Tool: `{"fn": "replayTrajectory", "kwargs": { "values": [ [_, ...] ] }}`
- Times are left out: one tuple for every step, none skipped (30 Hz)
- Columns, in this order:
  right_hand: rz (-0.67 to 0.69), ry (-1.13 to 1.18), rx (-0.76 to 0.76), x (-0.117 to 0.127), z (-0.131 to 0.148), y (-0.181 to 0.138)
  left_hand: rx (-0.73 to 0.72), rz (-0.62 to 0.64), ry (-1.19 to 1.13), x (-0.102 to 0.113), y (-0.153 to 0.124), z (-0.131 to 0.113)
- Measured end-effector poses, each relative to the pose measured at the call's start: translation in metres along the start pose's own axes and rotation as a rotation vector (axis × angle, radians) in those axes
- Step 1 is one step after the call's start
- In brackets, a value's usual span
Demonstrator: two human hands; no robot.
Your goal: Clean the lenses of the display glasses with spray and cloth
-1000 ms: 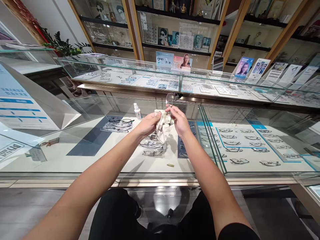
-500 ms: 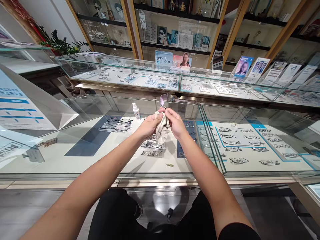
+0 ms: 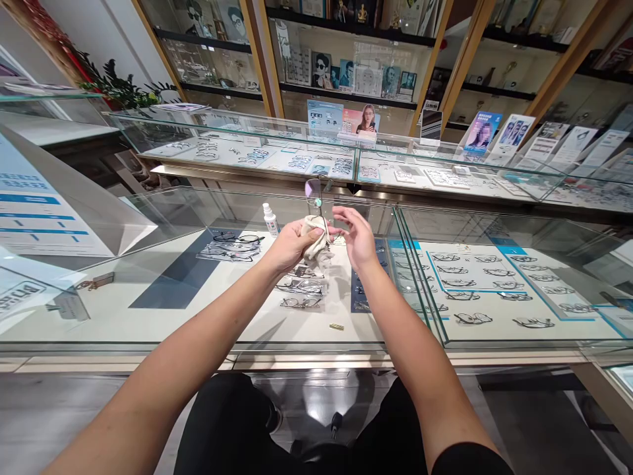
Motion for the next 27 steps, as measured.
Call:
{"fn": "replayTrajectory", "kwargs": {
  "values": [
    [-0.024, 0.025, 0.025, 0.004, 0.004, 0.001, -0.019, -0.045, -0.019, 0.004, 0.001, -0.002],
    [-0.041, 0.046, 0.036, 0.006, 0.008, 0.001, -0.042, -0.087, -0.038, 0.009, 0.002, -0.004],
    [-0.049, 0.06, 0.039, 0.007, 0.01, 0.001, -0.065, -0.12, -0.052, 0.012, 0.003, -0.005],
    [-0.049, 0.065, 0.039, 0.007, 0.011, 0.0, -0.082, -0.141, -0.061, 0.014, 0.003, -0.006],
    [-0.044, 0.06, 0.037, 0.006, 0.012, -0.001, -0.093, -0.147, -0.066, 0.015, 0.004, -0.006],
    [-0.032, 0.047, 0.034, 0.003, 0.011, -0.003, -0.096, -0.145, -0.071, 0.015, 0.005, -0.005],
    [-0.014, 0.028, 0.031, 0.0, 0.01, -0.004, -0.093, -0.137, -0.078, 0.015, 0.006, -0.003],
    [0.007, 0.009, 0.03, -0.005, 0.008, -0.006, -0.088, -0.13, -0.088, 0.014, 0.006, -0.001],
    [0.03, -0.004, 0.03, -0.009, 0.006, -0.007, -0.083, -0.126, -0.102, 0.014, 0.007, 0.0],
    [0.048, -0.007, 0.032, -0.013, 0.004, -0.009, -0.079, -0.125, -0.118, 0.014, 0.007, 0.002],
    [0.06, -0.003, 0.031, -0.016, 0.001, -0.01, -0.078, -0.125, -0.132, 0.014, 0.008, 0.002],
    [0.063, 0.007, 0.028, -0.018, -0.002, -0.01, -0.076, -0.125, -0.143, 0.015, 0.009, 0.003],
    [0.057, 0.016, 0.025, -0.019, -0.004, -0.011, -0.079, -0.127, -0.15, 0.015, 0.009, 0.002],
    [0.043, 0.017, 0.026, -0.018, -0.006, -0.011, -0.085, -0.13, -0.152, 0.016, 0.009, 0.001],
    [0.022, 0.004, 0.038, -0.016, -0.006, -0.01, -0.096, -0.137, -0.151, 0.017, 0.009, 0.0],
    [-0.005, -0.026, 0.066, -0.013, -0.004, -0.01, -0.11, -0.144, -0.144, 0.018, 0.009, -0.002],
    [-0.035, -0.072, 0.109, -0.009, -0.001, -0.009, -0.121, -0.15, -0.131, 0.018, 0.009, -0.004],
    [-0.068, -0.13, 0.163, -0.005, 0.004, -0.009, -0.126, -0.15, -0.108, 0.018, 0.008, -0.005],
    [-0.092, -0.19, 0.216, -0.002, 0.01, -0.009, -0.122, -0.138, -0.076, 0.017, 0.007, -0.005],
    [-0.104, -0.246, 0.258, 0.0, 0.014, -0.009, -0.11, -0.109, -0.036, 0.014, 0.006, -0.005],
    [-0.1, -0.287, 0.281, 0.0, 0.017, -0.009, -0.095, -0.064, 0.009, 0.009, 0.005, -0.005],
    [-0.081, -0.304, 0.279, 0.0, 0.018, -0.009, -0.081, -0.011, 0.052, 0.004, 0.003, -0.004],
    [-0.052, -0.295, 0.254, -0.002, 0.016, -0.008, -0.075, 0.043, 0.088, -0.001, 0.002, -0.004],
    [-0.02, -0.27, 0.215, -0.004, 0.013, -0.007, -0.074, 0.093, 0.118, -0.006, 0.0, -0.004],
    [0.009, -0.238, 0.171, -0.006, 0.009, -0.007, -0.076, 0.135, 0.139, -0.01, -0.002, -0.005],
    [0.027, -0.205, 0.132, -0.008, 0.006, -0.007, -0.077, 0.169, 0.156, -0.014, -0.003, -0.005],
    [0.038, -0.18, 0.109, -0.009, 0.003, -0.006, -0.076, 0.193, 0.172, -0.016, -0.004, -0.006]
  ]
}}
Point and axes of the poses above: each hand's wrist, its own y-axis towards the middle knuckle, its own x-axis out of the back of the hand, z = x × y, the point moved 8 cm from there along y, towards the middle knuckle, and after that the axes turned 1 degree about x, right-handed, at the moved point
